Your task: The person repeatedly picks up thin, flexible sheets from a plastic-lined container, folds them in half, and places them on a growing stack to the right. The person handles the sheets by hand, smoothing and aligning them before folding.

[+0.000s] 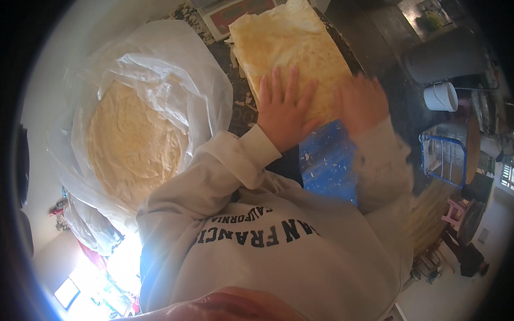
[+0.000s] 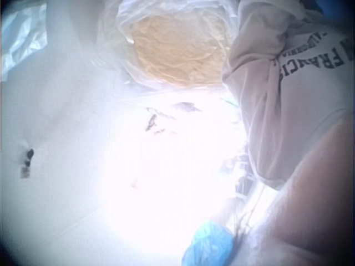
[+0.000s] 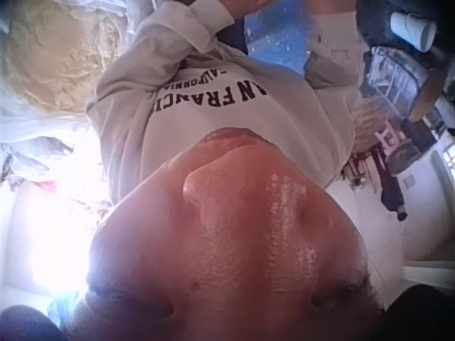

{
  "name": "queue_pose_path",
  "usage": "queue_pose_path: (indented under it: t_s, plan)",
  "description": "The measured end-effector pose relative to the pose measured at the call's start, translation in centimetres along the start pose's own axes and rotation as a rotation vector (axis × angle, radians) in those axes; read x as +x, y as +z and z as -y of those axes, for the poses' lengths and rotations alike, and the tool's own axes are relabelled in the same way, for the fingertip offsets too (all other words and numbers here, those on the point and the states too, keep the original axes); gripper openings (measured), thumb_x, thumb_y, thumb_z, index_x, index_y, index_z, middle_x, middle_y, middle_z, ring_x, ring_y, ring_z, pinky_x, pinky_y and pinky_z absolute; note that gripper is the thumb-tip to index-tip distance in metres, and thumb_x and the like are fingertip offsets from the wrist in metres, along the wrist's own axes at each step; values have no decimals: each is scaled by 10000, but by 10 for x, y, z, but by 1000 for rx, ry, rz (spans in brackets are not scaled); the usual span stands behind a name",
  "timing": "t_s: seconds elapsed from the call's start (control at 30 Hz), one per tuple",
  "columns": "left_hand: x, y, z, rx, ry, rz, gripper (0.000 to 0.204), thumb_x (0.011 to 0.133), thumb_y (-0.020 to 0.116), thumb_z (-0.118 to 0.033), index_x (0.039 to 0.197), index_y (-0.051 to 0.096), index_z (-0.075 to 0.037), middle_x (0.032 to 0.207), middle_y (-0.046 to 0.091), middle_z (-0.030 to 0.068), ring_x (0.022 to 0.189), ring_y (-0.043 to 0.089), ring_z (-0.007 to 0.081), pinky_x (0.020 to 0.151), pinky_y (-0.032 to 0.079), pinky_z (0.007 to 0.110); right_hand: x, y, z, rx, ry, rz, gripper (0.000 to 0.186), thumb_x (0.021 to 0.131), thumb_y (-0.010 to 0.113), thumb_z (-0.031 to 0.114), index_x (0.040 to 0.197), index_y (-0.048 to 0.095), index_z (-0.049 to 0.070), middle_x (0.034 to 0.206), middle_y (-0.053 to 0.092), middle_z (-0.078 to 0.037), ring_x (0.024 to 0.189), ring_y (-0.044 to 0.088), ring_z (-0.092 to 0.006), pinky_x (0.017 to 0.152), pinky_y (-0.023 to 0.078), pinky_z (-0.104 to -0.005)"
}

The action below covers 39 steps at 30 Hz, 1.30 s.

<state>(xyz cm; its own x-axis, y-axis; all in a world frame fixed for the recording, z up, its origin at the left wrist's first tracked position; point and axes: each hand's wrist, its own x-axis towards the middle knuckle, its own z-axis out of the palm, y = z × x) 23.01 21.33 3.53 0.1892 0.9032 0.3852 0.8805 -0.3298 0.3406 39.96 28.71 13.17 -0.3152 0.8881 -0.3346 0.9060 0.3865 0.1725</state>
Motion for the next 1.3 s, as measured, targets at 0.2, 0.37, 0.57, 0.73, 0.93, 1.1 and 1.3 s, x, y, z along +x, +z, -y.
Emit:
queue_pose_path:
  t_s: [0.2, 0.37, 0.57, 0.73, 0.93, 1.1, 1.3]
  plan:
    - [3, 5, 0, 0, -16, -11, 844, 804, 674, -555, 1494, 403, -151, 1550, 279, 278, 1398, 241, 568, 1102, 190, 701, 166, 1, 33, -180, -247, -613, 657, 1029, 359, 484, 1512, 319, 40, 1594, 301, -115, 1486, 248, -242, 1206, 216, -443]
    - [-2, 10, 5, -14, -35, -36, 862, 798, 674, -567, 1502, 391, -159, 1547, 277, 288, 1401, 231, 577, 1109, 184, 698, 226, 42, 50, -85, -245, -196, 702, 1016, 319, 557, 1533, 299, 82, 1603, 290, -103, 1489, 249, -237, 1200, 216, -447]
    - [30, -31, 10, 23, -43, 255, 634, 908, 501, -576, 1381, 562, -158, 1408, 472, 255, 1304, 411, 472, 1067, 279, 609, 237, 37, 25, 275, -344, -200, 655, 1021, 338, 522, 1546, 291, 133, 1616, 268, -85, 1499, 222, -258, 1205, 206, -455]
    - [88, -7, 102, 369, -48, -108, 591, 863, 537, -618, 1187, 689, -147, 1269, 591, 221, 1246, 509, 339, 1032, 376, 465, 228, 57, 0, 160, -305, -481, 612, 1018, 411, 413, 1549, 284, 139, 1635, 226, -61, 1510, 190, -276, 1209, 184, -470]
    - [72, 54, 139, 408, -229, -182, 750, 922, 401, -696, 1120, 704, -39, 1185, 650, 205, 1207, 548, 374, 1031, 402, 467, 267, 116, -10, 32, -406, -322, 611, 1025, 339, 447, 1538, 296, 119, 1634, 203, -75, 1501, 193, -284, 1211, 223, -441]
    - [68, -22, 92, 180, -254, 249, 623, 948, 457, -559, 1021, 719, 2, 1082, 662, 249, 1027, 632, 390, 925, 475, 480, 329, 159, -68, 187, -649, -422, 575, 1042, 341, 364, 1522, 305, 49, 1610, 237, -157, 1493, 206, -313, 1219, 190, -419]
    - [-95, -132, 72, -228, 207, 99, 398, 963, 569, -282, 1213, 603, 26, 1324, 570, 192, 1199, 573, 330, 1018, 461, 419, 308, 111, -90, 266, -540, -271, 485, 1056, 431, 309, 1448, 436, 24, 1531, 387, -170, 1456, 301, -294, 1197, 207, -366]
